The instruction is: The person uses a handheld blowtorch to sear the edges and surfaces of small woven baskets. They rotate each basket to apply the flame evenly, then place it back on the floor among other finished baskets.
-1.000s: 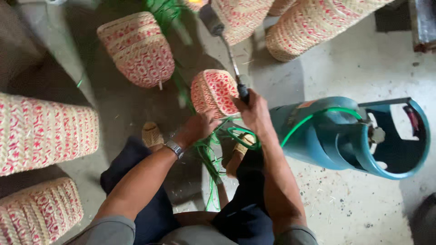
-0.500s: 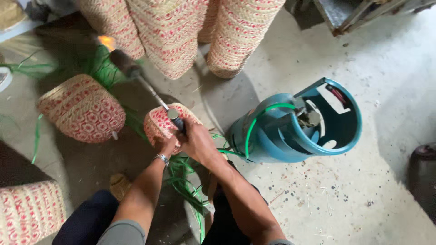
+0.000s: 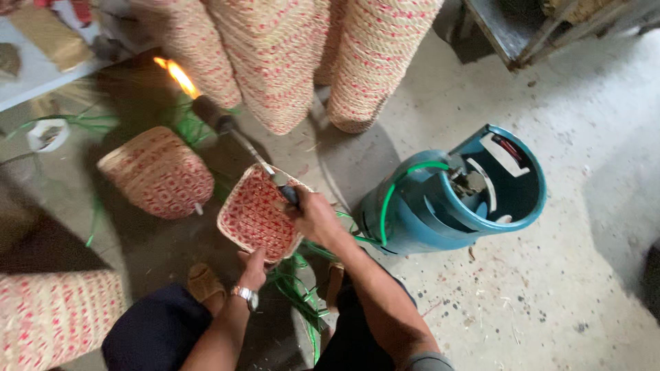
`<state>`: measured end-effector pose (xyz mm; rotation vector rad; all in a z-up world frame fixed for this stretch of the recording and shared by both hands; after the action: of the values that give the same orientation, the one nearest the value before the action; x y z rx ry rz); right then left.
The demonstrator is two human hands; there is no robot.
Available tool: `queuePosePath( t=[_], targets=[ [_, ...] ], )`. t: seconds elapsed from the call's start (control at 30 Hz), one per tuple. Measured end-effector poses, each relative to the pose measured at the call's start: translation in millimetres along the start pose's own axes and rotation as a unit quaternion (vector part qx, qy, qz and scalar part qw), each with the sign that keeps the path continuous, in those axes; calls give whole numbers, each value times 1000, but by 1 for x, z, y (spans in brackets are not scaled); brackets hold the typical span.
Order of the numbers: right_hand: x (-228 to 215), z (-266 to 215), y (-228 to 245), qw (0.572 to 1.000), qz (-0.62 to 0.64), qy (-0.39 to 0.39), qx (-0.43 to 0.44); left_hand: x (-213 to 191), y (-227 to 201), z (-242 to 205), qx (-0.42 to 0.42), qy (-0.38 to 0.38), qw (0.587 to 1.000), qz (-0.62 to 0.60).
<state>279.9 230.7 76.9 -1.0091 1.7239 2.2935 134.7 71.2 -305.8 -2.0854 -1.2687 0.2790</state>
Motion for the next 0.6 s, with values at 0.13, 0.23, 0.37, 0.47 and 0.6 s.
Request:
queuePosePath(
  t=[0.13, 0.23, 0.37, 0.47, 0.6],
  targets=[
    [-19, -10, -20, 997, 22, 10, 68, -12, -25, -43, 39, 79, 993, -82],
    [-44, -20, -17, 989, 115, -19, 88, -27, -70, -67, 95, 133, 977, -135],
    [-71, -65, -5, 974, 176, -54, 135, -47, -164, -114, 372, 137, 912, 110],
    [-92, -104, 19, 989, 5, -89, 122, -56, -212, -153, 406, 133, 900, 78],
    [-92, -145, 62, 992, -58, -73, 79, -57, -255, -190, 245, 123, 939, -208]
  ],
)
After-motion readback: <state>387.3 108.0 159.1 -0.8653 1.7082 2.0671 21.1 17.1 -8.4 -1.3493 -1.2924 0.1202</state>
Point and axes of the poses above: each hand's wrist, its own z-axis towards the middle knuckle, its own x-axis out of the palm, y = z × x, the point moved 10 cm from there along z, towards the middle knuckle, and after that the axes turned 8 degrees about -y, right-handed, at the moved point
